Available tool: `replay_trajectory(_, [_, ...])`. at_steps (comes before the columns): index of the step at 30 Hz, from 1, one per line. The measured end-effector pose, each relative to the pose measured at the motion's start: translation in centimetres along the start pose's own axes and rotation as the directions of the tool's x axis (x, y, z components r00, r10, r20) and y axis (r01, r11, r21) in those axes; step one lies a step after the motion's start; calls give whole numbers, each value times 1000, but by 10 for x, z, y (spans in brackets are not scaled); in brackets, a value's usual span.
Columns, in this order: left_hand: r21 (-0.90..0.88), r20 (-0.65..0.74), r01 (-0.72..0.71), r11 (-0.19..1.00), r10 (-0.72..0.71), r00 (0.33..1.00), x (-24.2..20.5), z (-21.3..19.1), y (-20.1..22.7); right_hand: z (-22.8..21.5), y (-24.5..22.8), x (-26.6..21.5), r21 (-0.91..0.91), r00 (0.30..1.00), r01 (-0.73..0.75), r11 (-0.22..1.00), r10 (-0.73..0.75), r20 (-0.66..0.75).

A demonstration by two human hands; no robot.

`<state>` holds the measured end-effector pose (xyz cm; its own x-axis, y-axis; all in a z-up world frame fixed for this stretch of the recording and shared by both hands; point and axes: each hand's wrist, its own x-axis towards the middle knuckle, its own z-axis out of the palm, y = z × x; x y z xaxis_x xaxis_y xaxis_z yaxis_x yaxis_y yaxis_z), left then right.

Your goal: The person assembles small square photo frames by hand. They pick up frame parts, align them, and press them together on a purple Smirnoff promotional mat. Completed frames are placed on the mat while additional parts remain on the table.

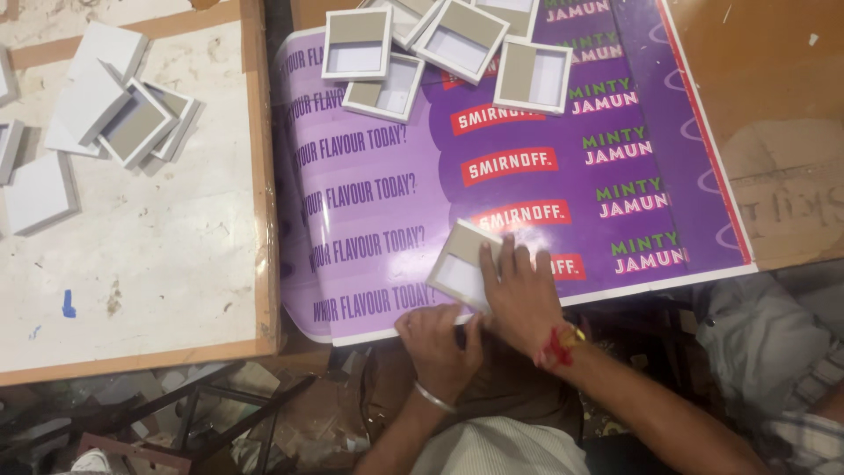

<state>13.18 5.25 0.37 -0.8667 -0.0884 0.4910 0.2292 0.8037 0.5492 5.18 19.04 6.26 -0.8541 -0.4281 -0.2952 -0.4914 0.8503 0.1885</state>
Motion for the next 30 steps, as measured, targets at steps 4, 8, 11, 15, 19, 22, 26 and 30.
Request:
replay_trajectory(4, [-341, 130, 587, 735, -581, 803, -15, 6, -5, -8, -3, -27, 77, 999, 29, 997, -26, -44])
replay_trajectory(8, [-334, 94, 365, 869, -354, 930, 13, 3, -17, -11, 9, -44, 150, 993, 115, 982, -117, 4])
replay_trajectory(11, [-437, 213, 408, 802, -349, 913, 52, 0, -29, -12, 29, -34, 218, 978, 207, 954, -209, -15])
replay_trajectory(15, [-324, 407, 303, 896, -157, 900, 99, -19, -42, -22, 49, -18, 278, 980, 199, 940, -199, -28])
replay_trajectory(19, [-8, 665, 142, 990, -101, 740, 110, -36, -25, -34, 38, 13, 154, 940, 329, 932, -308, -145])
replay_trajectory(22, [161, 735, 19, 987, -133, 665, 107, -34, -3, -43, 23, 55, 57, 902, 421, 905, -424, 79])
replay_trajectory(26, [223, 669, -100, 970, -78, 740, 88, -23, 7, -35, 13, 73, -38, 842, 516, 856, -498, 208])
replay_trajectory(30, [112, 588, -149, 982, 56, 807, 76, -15, 2, -16, 12, 57, -12, 890, 441, 897, -436, 133])
